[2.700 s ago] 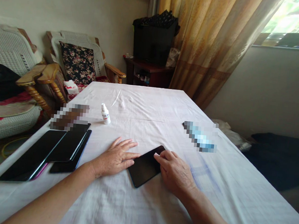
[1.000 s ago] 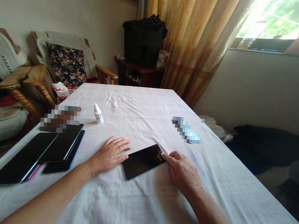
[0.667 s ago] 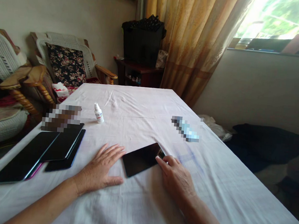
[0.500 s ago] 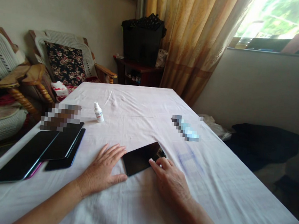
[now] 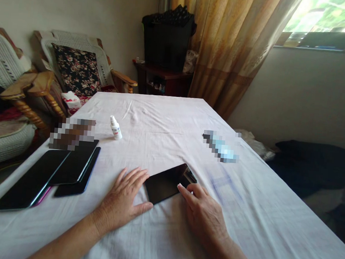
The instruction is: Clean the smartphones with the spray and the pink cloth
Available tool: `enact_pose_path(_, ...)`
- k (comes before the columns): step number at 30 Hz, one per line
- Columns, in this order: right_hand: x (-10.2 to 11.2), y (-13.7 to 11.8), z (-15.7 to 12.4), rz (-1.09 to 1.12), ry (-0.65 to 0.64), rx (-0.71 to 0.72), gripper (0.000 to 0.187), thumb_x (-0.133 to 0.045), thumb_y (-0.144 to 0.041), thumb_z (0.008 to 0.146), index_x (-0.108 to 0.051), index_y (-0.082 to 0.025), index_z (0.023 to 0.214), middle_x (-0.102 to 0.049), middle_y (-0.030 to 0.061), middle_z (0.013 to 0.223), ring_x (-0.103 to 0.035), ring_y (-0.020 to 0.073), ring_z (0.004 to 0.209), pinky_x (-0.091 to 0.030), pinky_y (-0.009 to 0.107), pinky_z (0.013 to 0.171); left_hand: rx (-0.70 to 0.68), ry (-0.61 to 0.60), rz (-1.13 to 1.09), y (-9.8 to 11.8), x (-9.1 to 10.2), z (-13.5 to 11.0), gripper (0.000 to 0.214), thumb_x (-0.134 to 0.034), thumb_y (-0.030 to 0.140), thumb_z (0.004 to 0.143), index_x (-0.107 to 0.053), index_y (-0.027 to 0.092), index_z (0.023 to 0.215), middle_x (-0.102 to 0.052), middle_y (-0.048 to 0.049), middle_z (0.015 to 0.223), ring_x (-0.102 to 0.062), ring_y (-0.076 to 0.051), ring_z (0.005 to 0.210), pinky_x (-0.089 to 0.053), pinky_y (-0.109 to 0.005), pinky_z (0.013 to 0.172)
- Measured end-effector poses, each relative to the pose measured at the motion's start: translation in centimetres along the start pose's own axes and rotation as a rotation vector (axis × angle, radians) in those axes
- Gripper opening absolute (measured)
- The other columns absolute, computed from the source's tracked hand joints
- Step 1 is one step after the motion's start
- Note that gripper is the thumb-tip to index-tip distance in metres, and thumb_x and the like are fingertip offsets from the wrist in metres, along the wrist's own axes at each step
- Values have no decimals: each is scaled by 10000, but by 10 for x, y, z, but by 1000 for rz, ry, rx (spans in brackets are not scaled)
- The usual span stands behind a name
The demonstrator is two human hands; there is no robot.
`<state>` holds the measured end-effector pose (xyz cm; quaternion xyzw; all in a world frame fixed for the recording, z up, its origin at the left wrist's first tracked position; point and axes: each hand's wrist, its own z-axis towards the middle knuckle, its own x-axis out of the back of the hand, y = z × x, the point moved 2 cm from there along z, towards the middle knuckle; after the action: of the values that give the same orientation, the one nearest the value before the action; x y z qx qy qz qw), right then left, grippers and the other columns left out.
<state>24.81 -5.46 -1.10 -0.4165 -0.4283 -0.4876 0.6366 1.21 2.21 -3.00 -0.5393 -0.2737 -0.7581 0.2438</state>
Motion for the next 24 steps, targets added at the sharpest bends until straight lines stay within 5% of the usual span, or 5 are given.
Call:
enact_pose_path(11,-5,-28,-3,58,-42,199,385,-560,-80,882,-620,-206,1241,-663,63,965,-622,166,796,-503,249,655,20,-27,-19,2,3,1,677,-560,608,856,-437,190,1375,-514,-127,1425,-437,-297,1332,-214,-521,1152)
enact_pose_path(24,-1,-8,-1,-18,-10,25,419,-496,-38,862,-661,-193,1215,-672,86,998,-632,186,854,-512,258,689,38,-54,-21,3,5,2,677,-550,624,857,-452,196,1373,-509,-115,1434,-428,-294,1340,-209,-513,1159)
